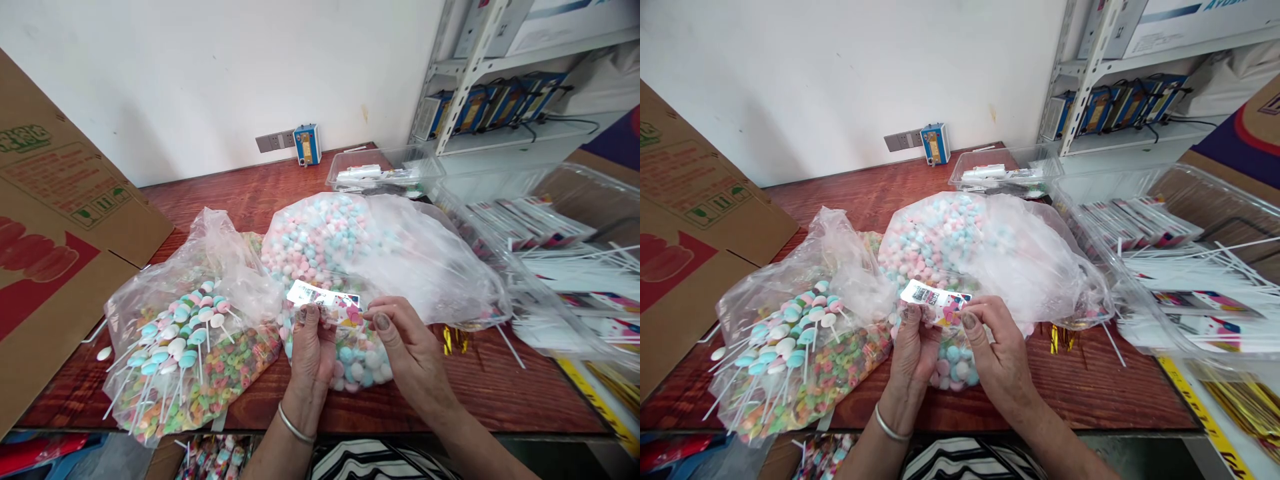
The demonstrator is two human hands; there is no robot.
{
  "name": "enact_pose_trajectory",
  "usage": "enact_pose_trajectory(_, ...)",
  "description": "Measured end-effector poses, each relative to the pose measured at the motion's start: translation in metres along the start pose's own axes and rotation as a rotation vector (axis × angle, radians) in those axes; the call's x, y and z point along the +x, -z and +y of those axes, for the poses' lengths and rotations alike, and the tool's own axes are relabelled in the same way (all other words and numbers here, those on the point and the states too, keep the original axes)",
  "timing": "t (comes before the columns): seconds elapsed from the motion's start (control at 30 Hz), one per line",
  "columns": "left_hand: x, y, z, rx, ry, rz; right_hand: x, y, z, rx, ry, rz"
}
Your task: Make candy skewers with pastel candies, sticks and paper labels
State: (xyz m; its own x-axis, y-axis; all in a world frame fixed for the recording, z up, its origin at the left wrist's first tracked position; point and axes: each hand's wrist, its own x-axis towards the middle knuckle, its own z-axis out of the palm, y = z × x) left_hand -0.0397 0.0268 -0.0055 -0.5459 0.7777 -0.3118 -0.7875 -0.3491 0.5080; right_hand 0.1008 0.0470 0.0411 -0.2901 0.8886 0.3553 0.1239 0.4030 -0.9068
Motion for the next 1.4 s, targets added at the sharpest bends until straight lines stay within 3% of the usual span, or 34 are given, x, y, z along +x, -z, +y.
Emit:
enact_pose_trajectory(0.17, -0.009, -0.002, -0.001, 0.168, -0.062, -0.044, -0.003, -0.012, 0.006, 0.04, 0.013, -0.089)
enact_pose_trajectory(0.3, -0.018, -0.002, -0.002, 0.281, 0.011, -0.141, -0.002, -0.016, 0.011, 0.038, -0.01, -0.08)
enact_pose_trajectory(0.47, -0.02, -0.003, 0.0, 0.043, 0.201, -0.052, -0.007, -0.015, 0.011, -0.004, 0.035, -0.113)
enact_pose_trajectory(0.63, -0.018, -0.004, 0.006, -0.119, 0.434, -0.001, -0.008, -0.013, 0.006, -0.131, 0.228, -0.113)
enact_pose_trajectory(0.77, -0.016, -0.001, 0.009, -0.189, 0.469, 0.005, -0.007, -0.012, -0.001, -0.21, 0.33, -0.069)
enact_pose_trajectory(1.0, -0.018, -0.004, 0.019, -0.203, 0.383, -0.003, -0.007, -0.009, -0.017, -0.139, 0.332, -0.099)
enact_pose_trajectory(1.17, -0.039, -0.004, 0.06, -0.147, 0.147, -0.103, 0.009, -0.016, -0.033, -0.106, 0.31, -0.093)
enact_pose_trajectory(1.27, -0.057, 0.012, 0.094, -0.089, -0.044, -0.249, 0.028, -0.046, -0.045, -0.051, 0.335, -0.221)
enact_pose_trajectory(1.33, -0.068, 0.029, 0.115, -0.085, -0.16, -0.323, 0.04, -0.079, -0.056, 0.004, 0.331, -0.406)
enact_pose_trajectory(1.4, -0.076, 0.048, 0.134, -0.083, -0.258, -0.36, 0.048, -0.122, -0.067, 0.071, 0.204, -0.626)
